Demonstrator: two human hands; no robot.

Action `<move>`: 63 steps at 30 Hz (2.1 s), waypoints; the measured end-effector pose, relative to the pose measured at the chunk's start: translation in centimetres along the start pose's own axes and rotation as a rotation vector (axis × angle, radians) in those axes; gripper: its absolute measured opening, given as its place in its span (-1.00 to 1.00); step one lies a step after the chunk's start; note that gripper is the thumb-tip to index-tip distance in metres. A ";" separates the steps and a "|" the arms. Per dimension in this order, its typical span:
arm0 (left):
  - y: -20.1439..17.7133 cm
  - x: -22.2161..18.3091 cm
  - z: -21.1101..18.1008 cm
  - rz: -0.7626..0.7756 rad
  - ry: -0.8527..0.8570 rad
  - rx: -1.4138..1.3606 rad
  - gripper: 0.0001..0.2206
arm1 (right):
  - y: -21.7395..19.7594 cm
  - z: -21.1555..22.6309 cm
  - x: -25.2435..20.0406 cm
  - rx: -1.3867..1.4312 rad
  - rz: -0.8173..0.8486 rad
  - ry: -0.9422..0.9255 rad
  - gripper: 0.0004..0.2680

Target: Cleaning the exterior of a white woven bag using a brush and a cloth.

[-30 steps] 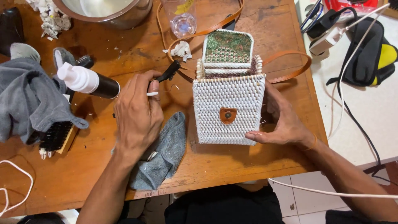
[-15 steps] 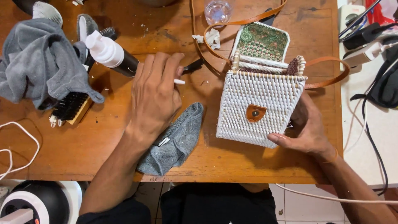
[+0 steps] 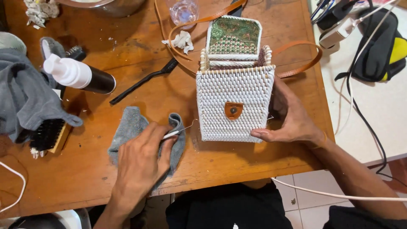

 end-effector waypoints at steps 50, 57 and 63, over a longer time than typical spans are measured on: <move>-1.2 4.6 -7.4 -0.520 0.728 -0.320 -0.94 | 0.2 0.1 0.3 0.121 -0.009 0.087 -0.25; 1.2 4.3 -7.8 -0.691 0.583 -0.106 -0.70 | 0.0 -0.7 -0.1 0.046 -0.032 0.114 -0.28; 0.9 3.8 -8.1 -0.667 0.530 -0.115 -0.83 | 0.1 -0.5 0.3 -0.081 0.007 0.054 -0.24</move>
Point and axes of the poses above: each hand's wrist, its own x-axis towards the middle knuckle, its own y-axis out of the palm, z = x × y, the point moved 2 cm from there along x, towards the middle knuckle, and after that the axes turned 12 degrees about x, right-handed, at the moved point
